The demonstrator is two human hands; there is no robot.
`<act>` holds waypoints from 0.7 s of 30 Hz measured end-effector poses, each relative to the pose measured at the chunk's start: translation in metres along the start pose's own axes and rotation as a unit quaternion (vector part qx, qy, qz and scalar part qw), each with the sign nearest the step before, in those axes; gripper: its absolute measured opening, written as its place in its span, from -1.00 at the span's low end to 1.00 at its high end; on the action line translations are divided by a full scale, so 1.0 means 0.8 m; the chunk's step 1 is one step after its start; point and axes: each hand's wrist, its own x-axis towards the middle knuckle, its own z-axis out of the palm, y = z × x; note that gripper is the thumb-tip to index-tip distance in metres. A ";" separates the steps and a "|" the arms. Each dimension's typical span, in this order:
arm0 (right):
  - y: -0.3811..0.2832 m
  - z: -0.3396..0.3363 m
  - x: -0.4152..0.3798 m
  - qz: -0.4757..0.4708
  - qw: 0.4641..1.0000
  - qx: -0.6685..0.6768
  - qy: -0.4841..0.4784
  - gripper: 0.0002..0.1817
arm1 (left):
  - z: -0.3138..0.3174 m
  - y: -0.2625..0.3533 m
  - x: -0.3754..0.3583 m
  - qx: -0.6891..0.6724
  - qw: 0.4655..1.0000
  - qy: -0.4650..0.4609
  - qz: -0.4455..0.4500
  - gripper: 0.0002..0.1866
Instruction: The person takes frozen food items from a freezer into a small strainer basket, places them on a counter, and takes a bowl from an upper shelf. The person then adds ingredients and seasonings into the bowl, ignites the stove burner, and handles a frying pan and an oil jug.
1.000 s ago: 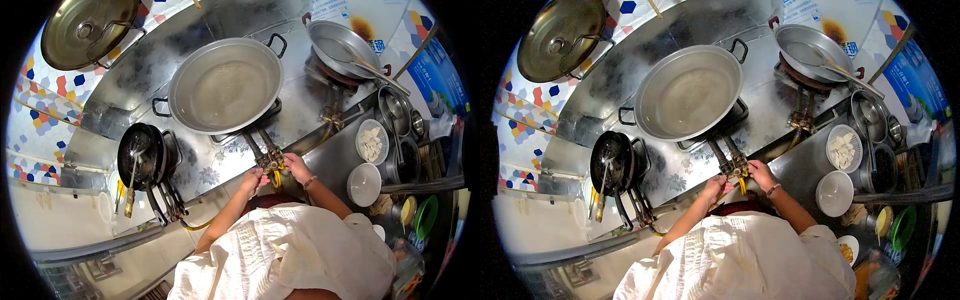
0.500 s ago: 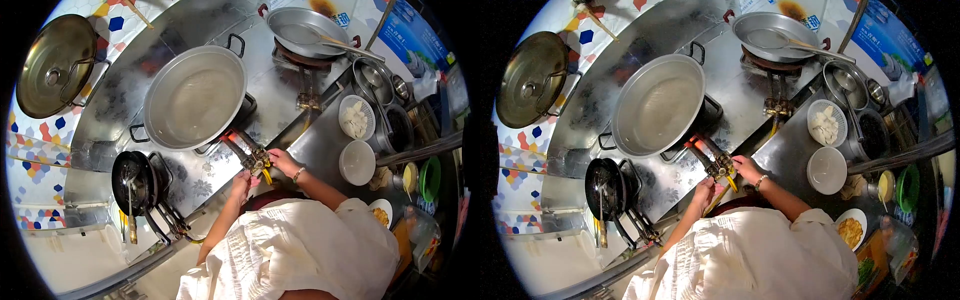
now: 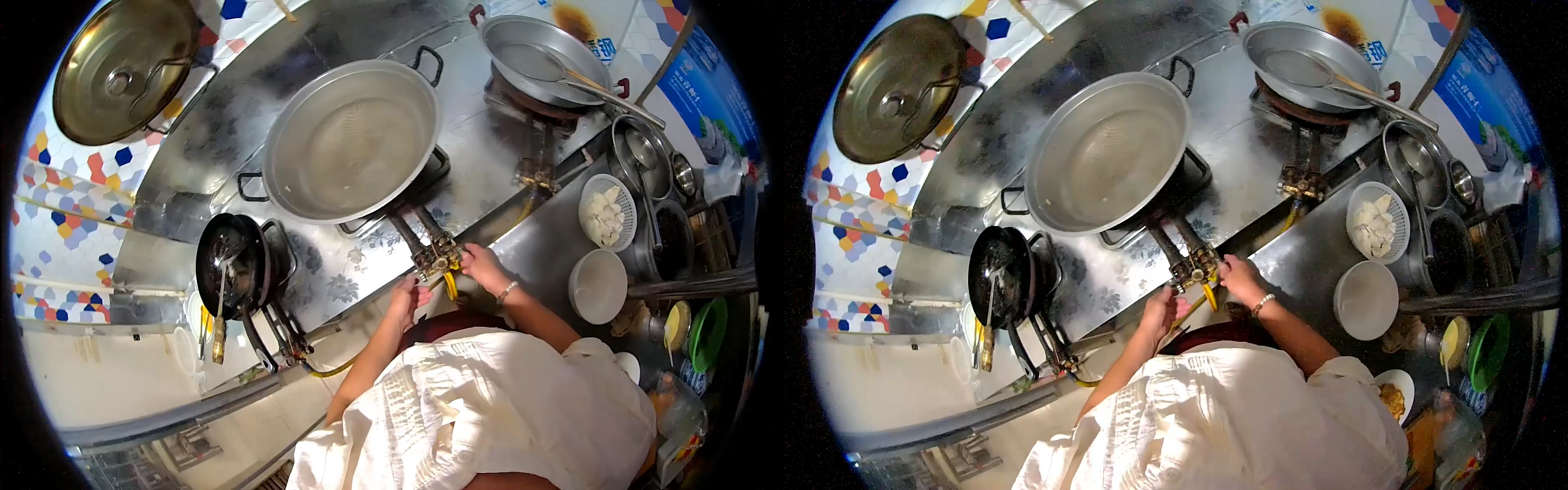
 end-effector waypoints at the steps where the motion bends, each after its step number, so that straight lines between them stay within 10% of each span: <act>1: 0.013 -0.002 0.009 -0.070 0.975 -0.208 0.039 -0.59 | -0.003 -0.001 -0.010 -0.011 1.000 0.013 -0.009 -0.65; 14: -0.114 0.042 -0.105 -0.474 0.874 -0.086 0.059 -0.76 | -0.059 -0.014 -0.072 -0.098 0.981 -0.157 -0.060 -0.54; 18: -0.121 0.104 -0.173 -0.575 0.810 -0.091 0.070 -0.50 | 0.030 0.027 -0.131 -0.082 0.971 -0.211 0.077 -0.45; 21: -0.087 0.116 -0.210 -0.608 0.770 -0.185 0.049 -0.35 | 0.043 0.039 -0.191 -0.161 0.951 -0.264 0.008 -0.43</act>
